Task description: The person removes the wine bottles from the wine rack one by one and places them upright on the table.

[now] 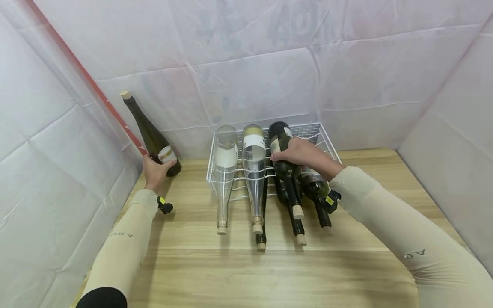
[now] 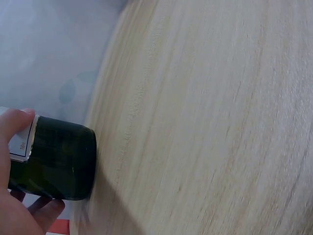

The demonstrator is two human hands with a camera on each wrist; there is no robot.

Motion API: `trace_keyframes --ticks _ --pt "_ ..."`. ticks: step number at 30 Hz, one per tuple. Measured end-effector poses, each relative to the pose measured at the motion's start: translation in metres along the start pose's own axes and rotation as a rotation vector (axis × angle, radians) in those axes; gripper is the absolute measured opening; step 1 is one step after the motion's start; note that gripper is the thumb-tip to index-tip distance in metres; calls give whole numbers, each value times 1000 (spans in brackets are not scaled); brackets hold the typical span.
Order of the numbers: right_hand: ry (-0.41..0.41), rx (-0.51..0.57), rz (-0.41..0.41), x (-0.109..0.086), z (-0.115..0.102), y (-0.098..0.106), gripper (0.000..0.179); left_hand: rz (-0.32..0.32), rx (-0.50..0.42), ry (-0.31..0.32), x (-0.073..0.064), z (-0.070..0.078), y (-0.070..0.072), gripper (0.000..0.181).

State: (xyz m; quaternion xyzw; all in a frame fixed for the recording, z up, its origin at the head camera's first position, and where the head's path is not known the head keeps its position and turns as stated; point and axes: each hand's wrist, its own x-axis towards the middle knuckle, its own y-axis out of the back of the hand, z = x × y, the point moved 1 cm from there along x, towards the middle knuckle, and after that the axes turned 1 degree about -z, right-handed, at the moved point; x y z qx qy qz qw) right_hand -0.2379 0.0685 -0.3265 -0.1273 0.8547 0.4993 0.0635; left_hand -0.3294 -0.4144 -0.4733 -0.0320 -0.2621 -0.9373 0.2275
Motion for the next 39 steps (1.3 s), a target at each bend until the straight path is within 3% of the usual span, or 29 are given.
trace_keyframes --ticks 9,14,19,24,33,39 --pt "8 10 -1 -1 -1 -1 55 -47 -53 -13 -3 0 2 96" --pt "0 47 8 -1 -2 0 52 -3 -74 -28 -7 12 5 99" --pt "7 72 12 -2 -1 0 51 57 -69 -98 -9 25 10 102" --pt "-7 93 8 -2 1 1 52 63 -44 -136 -13 35 16 108" --pt "-31 139 -5 -2 1 2 49 91 -7 -143 -15 41 24 107" --pt "-33 137 17 -5 1 4 52 89 13 -198 -18 44 26 106"
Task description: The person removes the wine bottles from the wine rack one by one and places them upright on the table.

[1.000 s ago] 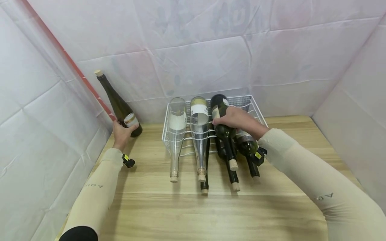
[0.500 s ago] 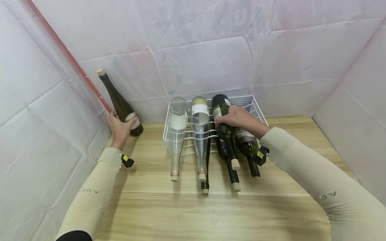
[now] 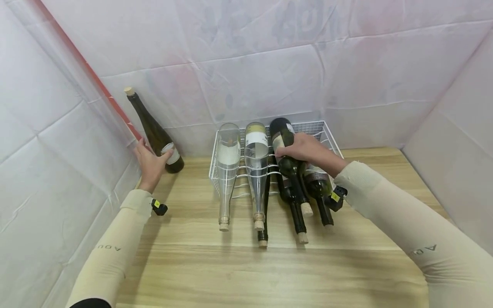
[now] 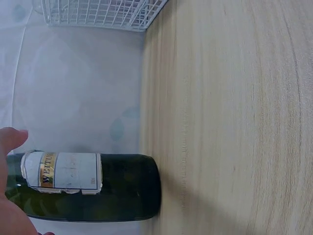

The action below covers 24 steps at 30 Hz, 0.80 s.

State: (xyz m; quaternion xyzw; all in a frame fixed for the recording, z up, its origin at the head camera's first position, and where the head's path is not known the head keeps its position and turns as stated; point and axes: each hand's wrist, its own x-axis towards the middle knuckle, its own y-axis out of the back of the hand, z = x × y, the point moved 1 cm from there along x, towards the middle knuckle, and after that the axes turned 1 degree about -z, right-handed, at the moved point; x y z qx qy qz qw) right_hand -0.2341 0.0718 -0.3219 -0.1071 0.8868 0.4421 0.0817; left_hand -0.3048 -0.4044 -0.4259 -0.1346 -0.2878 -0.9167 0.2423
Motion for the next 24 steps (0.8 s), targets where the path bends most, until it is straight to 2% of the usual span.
trace_keyframes --ticks 8,12,15,18,24 --pt "8 -58 32 -3 1 10 52 20 46 -142 -4 12 3 103" --pt "14 -53 44 -4 1 14 54 27 63 -207 -5 17 3 100" --pt "20 -21 46 -5 1 16 55 38 91 -246 -5 20 3 99" --pt "30 -34 63 -6 1 18 59 47 109 -283 -6 23 3 97" --pt "64 -64 98 -7 -1 25 66 38 85 -331 -8 33 4 96"
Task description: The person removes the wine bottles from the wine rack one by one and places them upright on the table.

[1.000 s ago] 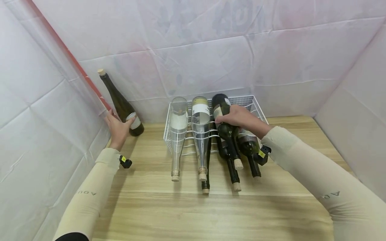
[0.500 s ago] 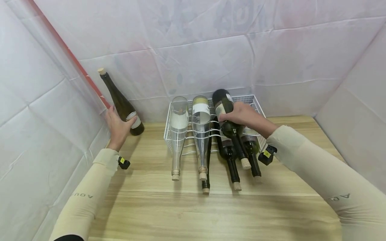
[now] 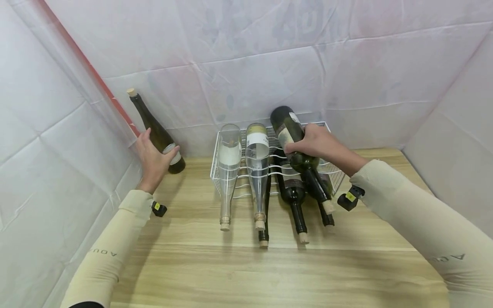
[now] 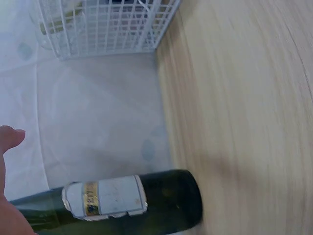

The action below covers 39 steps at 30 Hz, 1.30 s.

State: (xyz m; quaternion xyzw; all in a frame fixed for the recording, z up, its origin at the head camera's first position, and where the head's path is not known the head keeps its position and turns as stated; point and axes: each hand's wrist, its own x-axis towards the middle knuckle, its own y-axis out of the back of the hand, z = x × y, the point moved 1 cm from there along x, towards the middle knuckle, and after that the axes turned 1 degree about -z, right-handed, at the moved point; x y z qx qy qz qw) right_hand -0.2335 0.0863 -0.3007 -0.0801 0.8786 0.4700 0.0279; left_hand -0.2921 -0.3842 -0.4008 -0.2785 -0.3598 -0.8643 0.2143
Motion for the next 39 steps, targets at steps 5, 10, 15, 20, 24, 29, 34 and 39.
trace_keyframes --ticks 5,10,15,20,24,29,34,39 --pt "21 -62 38 -2 0 7 86 3 1 -55 2 9 1 96" --pt "48 -108 70 -5 0 10 99 -4 8 -126 3 19 2 98" --pt "73 -144 104 -7 1 12 104 -17 6 -208 6 27 0 101" --pt "115 -192 142 -8 1 13 104 -34 21 -267 8 33 1 105" --pt "156 -228 164 -10 1 14 102 -51 27 -307 9 35 1 106" --pt "198 -247 194 -12 0 17 97 -59 8 -329 11 40 2 108" --pt "228 -264 227 -14 -2 20 96 -79 -1 -352 13 46 2 109" --pt "255 -295 254 -18 -7 22 97 -113 7 -387 12 56 2 112"
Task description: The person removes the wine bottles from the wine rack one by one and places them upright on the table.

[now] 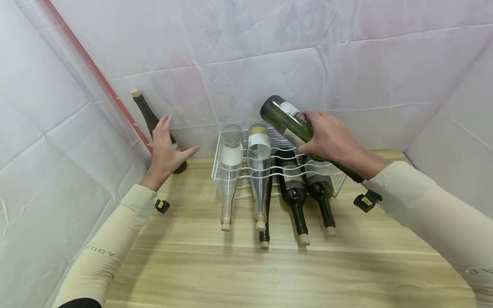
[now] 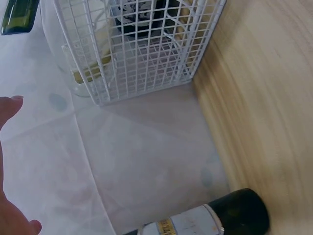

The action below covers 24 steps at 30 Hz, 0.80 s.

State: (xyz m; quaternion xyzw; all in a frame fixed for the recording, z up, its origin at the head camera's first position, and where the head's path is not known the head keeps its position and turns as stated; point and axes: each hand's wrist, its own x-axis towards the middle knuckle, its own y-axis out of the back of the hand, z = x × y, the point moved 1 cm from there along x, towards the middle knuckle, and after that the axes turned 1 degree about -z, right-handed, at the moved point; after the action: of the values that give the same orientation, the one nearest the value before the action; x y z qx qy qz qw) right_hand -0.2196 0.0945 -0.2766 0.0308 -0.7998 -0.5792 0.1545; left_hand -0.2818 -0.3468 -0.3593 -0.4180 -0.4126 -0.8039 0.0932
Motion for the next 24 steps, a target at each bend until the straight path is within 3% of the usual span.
trace_keyframes --ticks 16,24 --pt "100 -107 45 -1 -18 12 102 20 -5 -96 11 22 2 116" --pt "133 -156 47 1 -25 19 106 32 3 -200 19 41 3 114"
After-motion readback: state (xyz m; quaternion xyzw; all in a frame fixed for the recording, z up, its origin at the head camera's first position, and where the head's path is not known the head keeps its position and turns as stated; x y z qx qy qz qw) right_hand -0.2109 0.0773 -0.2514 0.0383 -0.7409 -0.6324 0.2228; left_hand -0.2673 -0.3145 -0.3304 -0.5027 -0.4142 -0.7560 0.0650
